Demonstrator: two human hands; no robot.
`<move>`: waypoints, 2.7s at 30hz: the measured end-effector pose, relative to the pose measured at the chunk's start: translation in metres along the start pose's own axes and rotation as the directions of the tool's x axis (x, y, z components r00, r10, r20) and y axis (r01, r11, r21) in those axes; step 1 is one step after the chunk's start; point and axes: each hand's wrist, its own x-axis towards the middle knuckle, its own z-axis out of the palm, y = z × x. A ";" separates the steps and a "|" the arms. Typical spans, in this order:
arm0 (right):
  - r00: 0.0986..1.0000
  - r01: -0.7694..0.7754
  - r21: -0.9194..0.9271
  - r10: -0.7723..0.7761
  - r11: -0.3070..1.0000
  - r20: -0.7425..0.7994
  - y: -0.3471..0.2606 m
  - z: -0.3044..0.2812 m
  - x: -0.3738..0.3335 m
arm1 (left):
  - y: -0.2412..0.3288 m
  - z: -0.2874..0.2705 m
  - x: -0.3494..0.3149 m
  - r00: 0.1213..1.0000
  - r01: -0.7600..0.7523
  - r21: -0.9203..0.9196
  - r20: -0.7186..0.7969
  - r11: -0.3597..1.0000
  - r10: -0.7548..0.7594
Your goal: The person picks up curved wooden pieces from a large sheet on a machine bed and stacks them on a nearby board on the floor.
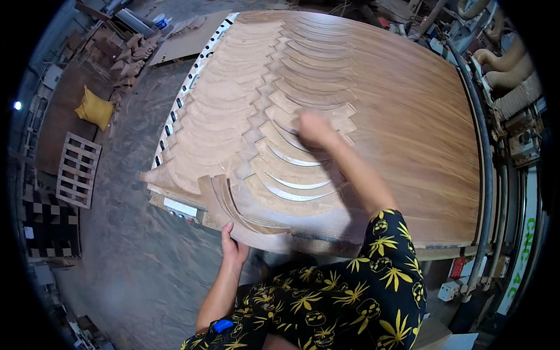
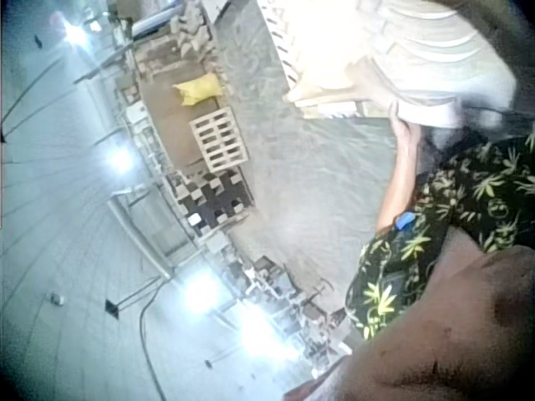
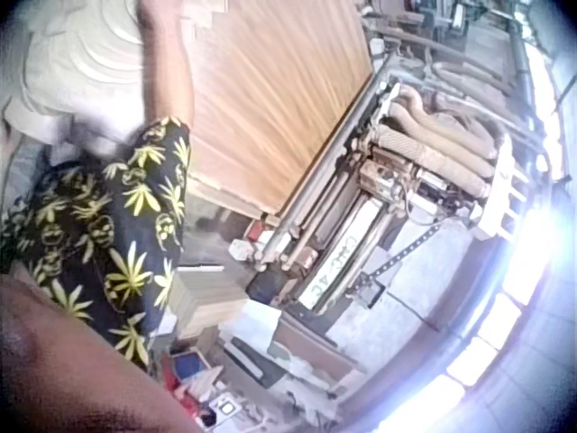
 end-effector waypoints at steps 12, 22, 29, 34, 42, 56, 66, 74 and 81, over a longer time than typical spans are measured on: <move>0.996 0.052 -0.365 -0.075 0.929 -0.051 0.131 0.016 0.093 | 0.025 0.011 -0.003 0.977 -0.212 -0.062 -0.005 0.975 0.212; 0.992 -0.005 -0.240 0.035 0.971 0.121 0.124 -0.011 0.104 | 0.030 0.015 -0.008 0.979 -0.203 -0.130 -0.007 0.971 0.204; 0.997 -0.022 -0.308 -0.003 0.951 -0.080 0.098 0.023 0.059 | 0.029 0.004 -0.011 0.969 -0.248 -0.101 -0.012 0.964 0.248; 0.980 -0.156 -0.221 0.124 0.963 -0.154 0.092 0.022 0.064 | 0.031 0.011 -0.016 0.972 -0.236 -0.074 -0.033 0.969 0.234; 0.983 -0.173 -0.283 0.149 0.943 -0.105 0.104 0.026 0.089 | 0.034 0.009 -0.024 0.966 -0.258 -0.089 -0.024 0.962 0.257; 0.988 -0.115 -0.402 0.062 0.908 -0.141 0.102 0.023 0.066 | 0.037 0.004 -0.026 0.960 -0.275 -0.100 -0.090 0.956 0.267; 0.967 -0.253 -0.285 0.241 0.925 -0.077 0.088 0.005 0.081 | 0.035 0.010 -0.029 0.965 -0.262 -0.081 -0.015 0.962 0.262; 0.961 -0.184 -0.291 0.233 0.939 0.147 0.081 0.004 0.078 | 0.032 -0.001 -0.034 0.967 -0.253 -0.102 -0.042 0.962 0.250; 0.995 0.041 -0.186 -0.024 0.982 0.096 0.093 -0.001 0.041 | 0.033 -0.004 -0.040 0.962 -0.273 -0.104 -0.046 0.956 0.269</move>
